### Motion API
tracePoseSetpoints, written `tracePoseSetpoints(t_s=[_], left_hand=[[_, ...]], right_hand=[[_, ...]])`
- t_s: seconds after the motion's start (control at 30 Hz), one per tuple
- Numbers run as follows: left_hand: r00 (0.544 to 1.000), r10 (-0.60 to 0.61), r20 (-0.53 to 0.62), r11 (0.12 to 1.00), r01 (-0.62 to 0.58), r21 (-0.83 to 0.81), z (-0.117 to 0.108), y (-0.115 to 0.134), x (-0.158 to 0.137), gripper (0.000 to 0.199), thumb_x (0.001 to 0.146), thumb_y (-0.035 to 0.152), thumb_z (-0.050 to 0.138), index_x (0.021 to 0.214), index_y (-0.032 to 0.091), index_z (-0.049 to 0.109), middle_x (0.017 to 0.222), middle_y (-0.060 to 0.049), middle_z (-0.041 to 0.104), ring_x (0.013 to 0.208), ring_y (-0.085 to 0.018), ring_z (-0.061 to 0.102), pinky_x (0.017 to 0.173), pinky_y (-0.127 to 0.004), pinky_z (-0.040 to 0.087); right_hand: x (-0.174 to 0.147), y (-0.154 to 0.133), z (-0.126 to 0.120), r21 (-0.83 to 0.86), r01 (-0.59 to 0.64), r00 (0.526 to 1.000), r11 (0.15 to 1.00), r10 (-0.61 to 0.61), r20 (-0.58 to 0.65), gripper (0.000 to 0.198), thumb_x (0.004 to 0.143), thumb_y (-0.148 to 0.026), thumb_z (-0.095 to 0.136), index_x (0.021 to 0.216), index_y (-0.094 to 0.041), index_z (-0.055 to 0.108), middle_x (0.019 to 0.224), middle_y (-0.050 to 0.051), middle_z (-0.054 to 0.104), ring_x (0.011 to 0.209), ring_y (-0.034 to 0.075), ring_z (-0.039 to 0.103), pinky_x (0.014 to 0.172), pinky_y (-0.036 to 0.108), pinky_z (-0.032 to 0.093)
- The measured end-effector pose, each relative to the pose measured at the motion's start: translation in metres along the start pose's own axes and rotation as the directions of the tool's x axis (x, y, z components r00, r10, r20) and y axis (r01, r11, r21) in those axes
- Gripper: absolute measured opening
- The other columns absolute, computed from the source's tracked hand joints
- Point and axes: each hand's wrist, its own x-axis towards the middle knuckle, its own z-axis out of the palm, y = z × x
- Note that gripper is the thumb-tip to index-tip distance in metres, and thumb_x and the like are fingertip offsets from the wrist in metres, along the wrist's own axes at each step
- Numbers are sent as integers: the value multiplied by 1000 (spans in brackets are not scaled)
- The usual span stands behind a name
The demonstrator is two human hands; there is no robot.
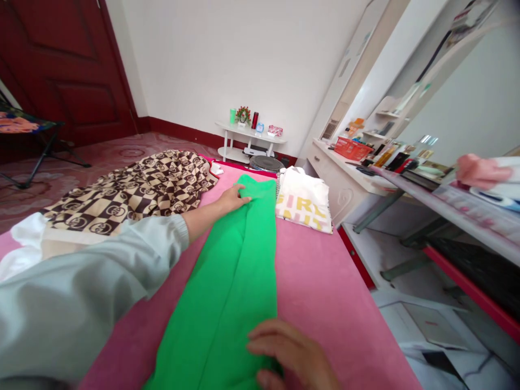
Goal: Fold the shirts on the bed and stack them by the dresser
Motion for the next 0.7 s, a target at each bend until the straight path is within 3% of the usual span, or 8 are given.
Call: tracePoseSetpoints(t_s=[0.1, 0.17, 0.27, 0.37, 0.43, 0.53, 0.7], left_hand=[[974, 223, 26, 973, -224, 55, -4, 3, -45, 58, 74, 29, 70, 128, 18, 52, 125, -9, 55, 118, -25, 50, 101, -35, 40], [914, 389, 112, 917, -396, 49, -10, 7, -80, 41, 76, 25, 67, 115, 18, 62, 121, -7, 58, 117, -24, 49, 103, -36, 38], [792, 524, 313, 846, -528, -82, -19, 14, -135, 19, 81, 26, 63, 98, 20, 69, 108, -4, 64, 104, -19, 57, 97, -32, 41], [631, 595, 497, 781, -600, -174, -28, 17, -179, 16, 84, 24, 59, 97, 21, 69, 98, -2, 66, 95, -16, 60, 90, -28, 44], [551, 621, 558, 733, -661, -164, -32, 15, -198, 17, 85, 19, 58, 98, 23, 68, 100, -3, 65, 97, -17, 58, 90, -28, 43], [513, 644, 568, 680, -724, -117, -35, 9, -209, 25, 85, 12, 54, 101, 24, 68, 108, -4, 61, 104, -19, 55, 93, -29, 41], [526, 657, 540, 670, -736, -97, -34, -2, -206, 22, 85, 14, 54, 98, 25, 67, 105, -4, 60, 102, -19, 54, 91, -28, 41]], right_hand=[[-22, -5, -21, -83, -141, 983, 987, 129, -130, 19, 87, -25, 52, 101, -22, 64, 99, 8, 67, 91, 16, 63, 80, 24, 51], [-40, -7, -25, -98, -241, 960, 966, 222, -170, 19, 86, -25, 54, 102, -22, 62, 97, 6, 66, 90, 17, 62, 79, 24, 50], [-63, -9, -19, -104, -301, 948, 948, 286, -143, 26, 81, -27, 61, 106, -23, 60, 95, 4, 64, 86, 17, 60, 76, 24, 49], [-75, -14, -5, -131, -351, 935, 927, 339, -101, 22, 80, -25, 62, 102, -22, 60, 88, 2, 63, 77, 15, 58, 70, 23, 47], [-76, -18, 3, -177, -362, 931, 915, 344, -124, 13, 84, -23, 56, 96, -22, 60, 84, 1, 62, 74, 14, 57, 67, 22, 45], [-69, -19, 9, -286, -346, 932, 894, 291, -217, 17, 88, -16, 45, 93, -21, 60, 85, 2, 61, 76, 14, 57, 69, 22, 44], [-49, -7, 13, -379, -373, 918, 847, 279, -282, 31, 75, -7, 53, 100, -22, 63, 88, 2, 58, 78, 15, 55, 64, 23, 42]])
